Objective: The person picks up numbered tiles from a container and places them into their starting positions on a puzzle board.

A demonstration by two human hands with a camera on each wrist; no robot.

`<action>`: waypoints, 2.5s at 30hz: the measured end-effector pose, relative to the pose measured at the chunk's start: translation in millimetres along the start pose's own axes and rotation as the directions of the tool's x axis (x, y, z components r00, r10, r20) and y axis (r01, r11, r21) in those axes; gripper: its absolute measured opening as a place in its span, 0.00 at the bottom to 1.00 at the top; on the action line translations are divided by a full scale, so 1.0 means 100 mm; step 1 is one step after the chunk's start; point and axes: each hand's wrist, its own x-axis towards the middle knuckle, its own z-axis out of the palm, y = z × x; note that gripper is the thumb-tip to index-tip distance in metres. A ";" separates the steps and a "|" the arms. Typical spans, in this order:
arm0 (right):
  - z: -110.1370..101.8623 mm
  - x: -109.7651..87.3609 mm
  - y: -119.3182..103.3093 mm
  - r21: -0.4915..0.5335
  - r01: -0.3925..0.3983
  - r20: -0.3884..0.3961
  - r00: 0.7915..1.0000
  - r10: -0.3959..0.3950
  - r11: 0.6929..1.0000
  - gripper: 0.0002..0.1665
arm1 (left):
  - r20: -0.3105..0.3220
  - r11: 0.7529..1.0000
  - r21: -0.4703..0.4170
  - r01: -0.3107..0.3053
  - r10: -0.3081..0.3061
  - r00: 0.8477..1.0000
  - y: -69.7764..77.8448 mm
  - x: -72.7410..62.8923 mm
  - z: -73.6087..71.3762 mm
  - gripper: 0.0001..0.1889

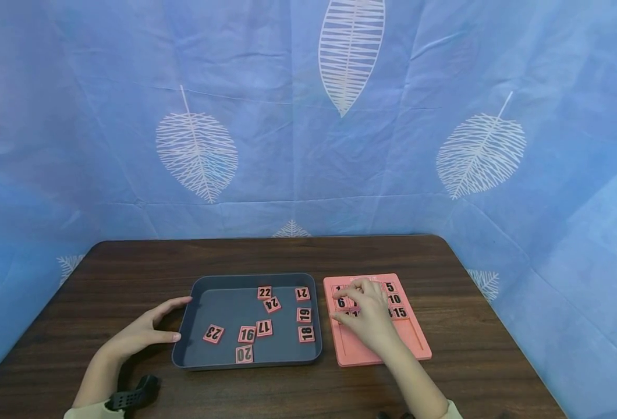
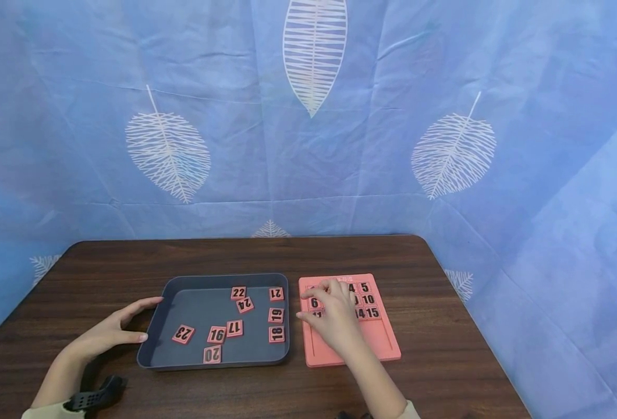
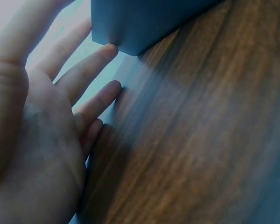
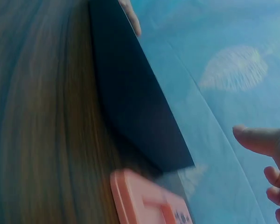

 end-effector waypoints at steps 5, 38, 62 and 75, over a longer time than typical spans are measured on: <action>0.20 0.05 -0.20 0.039 0.061 0.039 0.997 -0.062 0.997 0.19 | 0.006 1.000 0.008 -0.006 0.006 1.000 0.02 -0.01 0.01 0.36; 1.05 0.33 -0.73 -0.036 0.358 0.375 0.870 -0.320 0.933 0.22 | -0.010 1.000 0.008 -0.013 0.013 1.000 0.01 -0.04 0.05 0.36; 1.18 0.33 -0.72 -0.113 0.376 0.452 0.844 -0.289 0.920 0.16 | -0.004 0.999 0.024 -0.022 0.022 1.000 0.08 -0.06 0.05 0.36; 1.05 0.35 -0.72 -0.028 0.372 0.397 0.856 -0.331 0.928 0.15 | 0.003 1.000 0.005 0.003 -0.003 1.000 0.04 -0.03 0.02 0.36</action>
